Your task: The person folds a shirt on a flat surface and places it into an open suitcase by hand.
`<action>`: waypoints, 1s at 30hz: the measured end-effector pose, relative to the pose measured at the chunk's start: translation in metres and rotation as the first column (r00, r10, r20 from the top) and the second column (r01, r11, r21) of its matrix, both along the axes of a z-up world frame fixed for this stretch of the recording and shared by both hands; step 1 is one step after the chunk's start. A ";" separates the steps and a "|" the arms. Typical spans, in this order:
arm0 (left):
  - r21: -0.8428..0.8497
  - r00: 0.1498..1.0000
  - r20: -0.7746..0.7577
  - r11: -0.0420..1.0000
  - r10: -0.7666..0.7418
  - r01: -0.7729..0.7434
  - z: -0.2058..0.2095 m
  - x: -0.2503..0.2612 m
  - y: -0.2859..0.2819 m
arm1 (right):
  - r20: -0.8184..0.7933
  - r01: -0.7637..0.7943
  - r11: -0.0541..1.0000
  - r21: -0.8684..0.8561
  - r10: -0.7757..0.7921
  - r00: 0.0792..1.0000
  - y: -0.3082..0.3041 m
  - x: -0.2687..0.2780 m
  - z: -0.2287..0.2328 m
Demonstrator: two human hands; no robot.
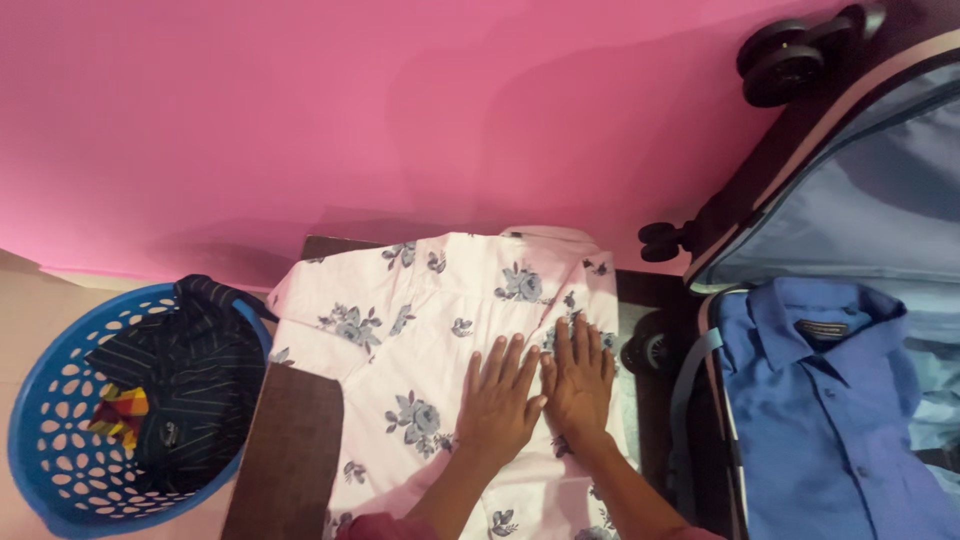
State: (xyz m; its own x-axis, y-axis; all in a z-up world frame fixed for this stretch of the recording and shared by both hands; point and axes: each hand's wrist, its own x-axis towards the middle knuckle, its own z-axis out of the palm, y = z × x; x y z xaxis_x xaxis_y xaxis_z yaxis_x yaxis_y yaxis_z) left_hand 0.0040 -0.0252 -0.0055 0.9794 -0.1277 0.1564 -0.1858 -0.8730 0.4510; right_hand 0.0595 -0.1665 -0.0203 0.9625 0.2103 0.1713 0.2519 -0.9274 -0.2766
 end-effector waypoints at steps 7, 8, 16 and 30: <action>0.001 1.000 0.007 1.000 0.011 -0.011 0.004 -0.011 -0.002 | -0.045 -0.010 1.000 -0.011 0.009 0.999 -0.001 -0.008 0.002; -0.003 1.000 0.009 1.000 0.008 -0.008 0.004 -0.012 -0.001 | -0.047 -0.009 1.000 -0.013 0.008 0.999 -0.001 -0.009 0.002; -0.010 1.000 0.015 1.000 -0.010 0.010 0.007 -0.026 0.000 | -0.019 -0.012 1.000 -0.004 0.012 1.000 -0.003 -0.024 0.001; 0.077 0.964 0.053 0.961 0.261 -0.265 -0.006 0.002 0.063 | -0.041 -0.060 0.997 -0.053 0.058 0.997 0.009 0.008 0.011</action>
State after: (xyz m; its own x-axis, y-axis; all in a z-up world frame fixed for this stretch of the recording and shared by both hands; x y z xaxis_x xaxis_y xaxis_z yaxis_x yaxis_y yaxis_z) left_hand 0.0064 0.0383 -0.0114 0.9730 0.1193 0.1976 0.0383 -0.9276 0.3716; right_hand 0.0679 -0.1577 -0.0091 0.9540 0.2746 0.1201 0.2962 -0.9253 -0.2369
